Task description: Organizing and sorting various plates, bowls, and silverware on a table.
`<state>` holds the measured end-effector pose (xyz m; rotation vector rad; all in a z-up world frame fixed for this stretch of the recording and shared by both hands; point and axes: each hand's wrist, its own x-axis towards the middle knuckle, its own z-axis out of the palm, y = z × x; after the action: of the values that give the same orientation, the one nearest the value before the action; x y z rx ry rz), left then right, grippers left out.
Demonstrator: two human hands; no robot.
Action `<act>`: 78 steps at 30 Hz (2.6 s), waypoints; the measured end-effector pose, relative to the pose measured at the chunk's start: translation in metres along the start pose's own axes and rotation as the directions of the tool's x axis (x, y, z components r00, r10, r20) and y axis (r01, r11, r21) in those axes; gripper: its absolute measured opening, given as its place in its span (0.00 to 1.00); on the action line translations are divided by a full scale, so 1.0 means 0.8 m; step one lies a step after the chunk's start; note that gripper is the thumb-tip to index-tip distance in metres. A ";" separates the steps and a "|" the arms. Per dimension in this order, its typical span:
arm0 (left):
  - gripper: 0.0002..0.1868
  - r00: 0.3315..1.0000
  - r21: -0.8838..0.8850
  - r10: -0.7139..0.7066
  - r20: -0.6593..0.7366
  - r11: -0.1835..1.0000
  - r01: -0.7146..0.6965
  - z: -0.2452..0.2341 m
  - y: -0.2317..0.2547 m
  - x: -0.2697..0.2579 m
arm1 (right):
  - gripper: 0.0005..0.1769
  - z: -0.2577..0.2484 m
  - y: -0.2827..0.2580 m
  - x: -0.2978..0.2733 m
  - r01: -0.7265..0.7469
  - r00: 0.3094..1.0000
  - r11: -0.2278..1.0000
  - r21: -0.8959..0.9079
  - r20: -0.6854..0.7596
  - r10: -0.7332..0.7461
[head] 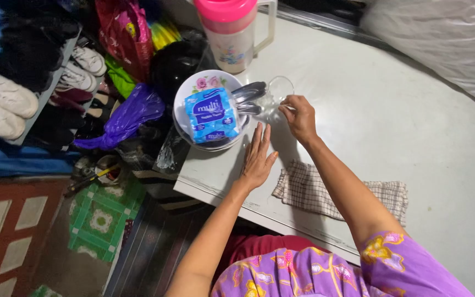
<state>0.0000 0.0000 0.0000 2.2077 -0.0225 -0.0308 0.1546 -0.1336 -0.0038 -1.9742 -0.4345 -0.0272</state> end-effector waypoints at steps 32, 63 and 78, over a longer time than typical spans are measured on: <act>0.48 0.934 -0.831 0.045 0.353 0.474 0.291 0.174 0.153 0.043 | 0.52 -0.244 -0.028 -0.253 -0.072 0.844 0.357 0.931 -0.134 0.519; 0.37 0.779 -0.676 0.059 0.624 0.542 0.500 0.378 0.406 0.007 | 0.57 -0.492 0.084 -0.418 -0.126 0.882 0.972 0.198 -0.426 0.202; 0.30 0.757 -0.768 0.239 0.608 0.418 0.485 0.427 0.430 -0.014 | 0.51 -0.564 0.079 -0.465 0.084 0.841 0.683 0.726 -0.419 0.342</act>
<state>-0.0236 -0.4787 0.0739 0.9472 -0.1740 -0.7528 -0.0943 -0.6630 0.0581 -1.1151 0.0874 -0.2637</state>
